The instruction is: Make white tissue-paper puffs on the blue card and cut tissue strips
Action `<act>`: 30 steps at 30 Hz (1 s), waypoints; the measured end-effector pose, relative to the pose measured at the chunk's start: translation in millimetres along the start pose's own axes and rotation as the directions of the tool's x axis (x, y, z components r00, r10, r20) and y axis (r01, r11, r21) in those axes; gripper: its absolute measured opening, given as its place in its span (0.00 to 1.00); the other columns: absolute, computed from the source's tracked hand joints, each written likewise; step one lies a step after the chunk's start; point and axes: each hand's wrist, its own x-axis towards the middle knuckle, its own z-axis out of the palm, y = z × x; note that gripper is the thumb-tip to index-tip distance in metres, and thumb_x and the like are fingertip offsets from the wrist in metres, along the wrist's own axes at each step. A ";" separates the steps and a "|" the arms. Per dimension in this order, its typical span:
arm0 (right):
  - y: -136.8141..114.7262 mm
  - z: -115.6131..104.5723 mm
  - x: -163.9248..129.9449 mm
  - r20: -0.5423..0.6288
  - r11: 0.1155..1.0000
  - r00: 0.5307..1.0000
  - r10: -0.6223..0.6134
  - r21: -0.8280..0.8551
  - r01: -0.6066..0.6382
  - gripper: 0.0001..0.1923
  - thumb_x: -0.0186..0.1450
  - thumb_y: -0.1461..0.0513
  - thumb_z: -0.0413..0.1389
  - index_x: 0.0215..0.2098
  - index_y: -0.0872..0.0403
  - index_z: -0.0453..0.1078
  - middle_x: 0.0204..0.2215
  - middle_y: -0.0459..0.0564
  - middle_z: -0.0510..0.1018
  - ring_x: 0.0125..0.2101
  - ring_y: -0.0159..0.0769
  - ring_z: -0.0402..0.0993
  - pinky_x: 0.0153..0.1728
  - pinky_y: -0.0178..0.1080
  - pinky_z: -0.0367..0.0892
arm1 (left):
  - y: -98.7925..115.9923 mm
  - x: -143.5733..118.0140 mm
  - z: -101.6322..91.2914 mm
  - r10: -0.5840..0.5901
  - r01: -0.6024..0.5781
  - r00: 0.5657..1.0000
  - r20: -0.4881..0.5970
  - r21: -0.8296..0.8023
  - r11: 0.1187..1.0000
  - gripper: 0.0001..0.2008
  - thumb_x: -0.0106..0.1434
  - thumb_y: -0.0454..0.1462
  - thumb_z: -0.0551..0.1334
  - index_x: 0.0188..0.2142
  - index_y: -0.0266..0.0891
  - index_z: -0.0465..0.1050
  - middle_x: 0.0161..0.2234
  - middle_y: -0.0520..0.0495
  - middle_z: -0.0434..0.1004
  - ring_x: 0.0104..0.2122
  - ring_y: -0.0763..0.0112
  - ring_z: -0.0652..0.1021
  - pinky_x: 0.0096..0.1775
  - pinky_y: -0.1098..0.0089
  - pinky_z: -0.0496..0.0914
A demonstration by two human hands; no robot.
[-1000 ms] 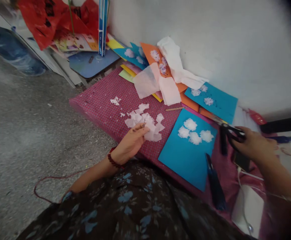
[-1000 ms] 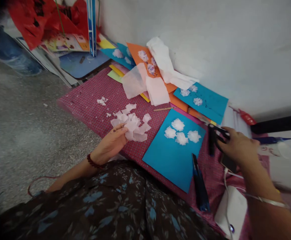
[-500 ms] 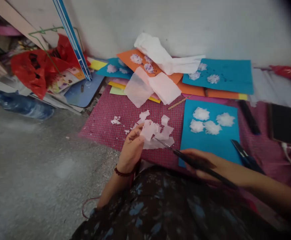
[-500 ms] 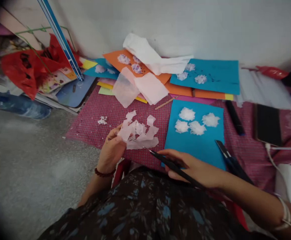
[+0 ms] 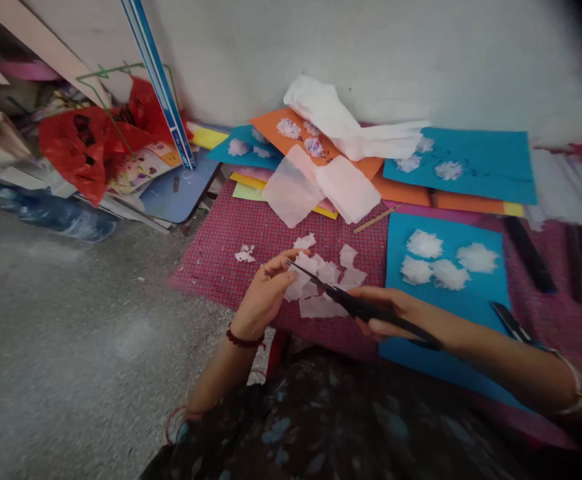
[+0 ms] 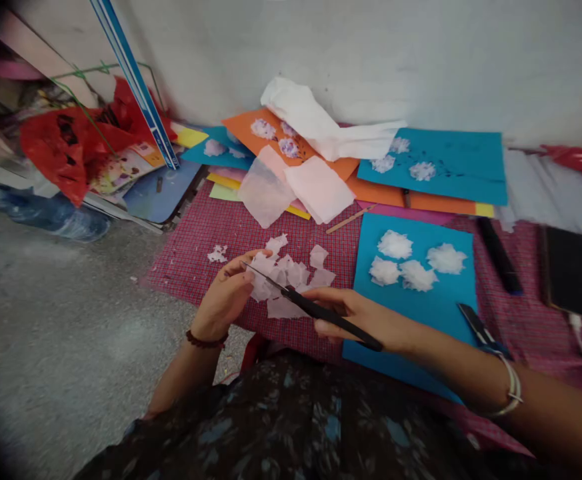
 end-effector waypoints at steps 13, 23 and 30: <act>-5.9 -3.4 9.8 -0.141 0.975 0.965 0.219 0.015 -0.220 0.35 0.64 0.45 0.59 0.60 0.56 0.63 0.23 0.42 0.66 0.19 0.26 0.60 0.20 0.31 0.59 | 4.8 9.6 -16.1 -0.142 0.136 0.988 0.066 0.084 0.987 0.15 0.51 0.44 0.73 0.32 0.37 0.76 0.26 0.50 0.78 0.25 0.75 0.75 0.30 0.73 0.69; -6.6 -17.3 1.6 -0.174 0.984 0.979 0.103 -0.126 -0.126 0.36 0.63 0.41 0.57 0.60 0.54 0.67 0.31 0.52 0.72 0.33 0.38 0.68 0.35 0.39 0.71 | 1.2 3.5 -15.6 -0.082 0.098 0.988 -0.134 0.122 0.988 0.14 0.49 0.42 0.73 0.26 0.37 0.71 0.20 0.53 0.75 0.19 0.79 0.71 0.23 0.77 0.64; 7.7 -18.7 -9.0 -0.011 0.989 1.000 0.028 -0.145 -0.029 0.32 0.64 0.42 0.55 0.57 0.54 0.70 0.33 0.51 0.72 0.30 0.35 0.67 0.33 0.37 0.69 | -3.4 9.8 -11.7 -0.043 0.055 0.997 -0.071 0.182 0.982 0.11 0.53 0.41 0.70 0.26 0.37 0.74 0.23 0.53 0.76 0.22 0.80 0.72 0.26 0.76 0.65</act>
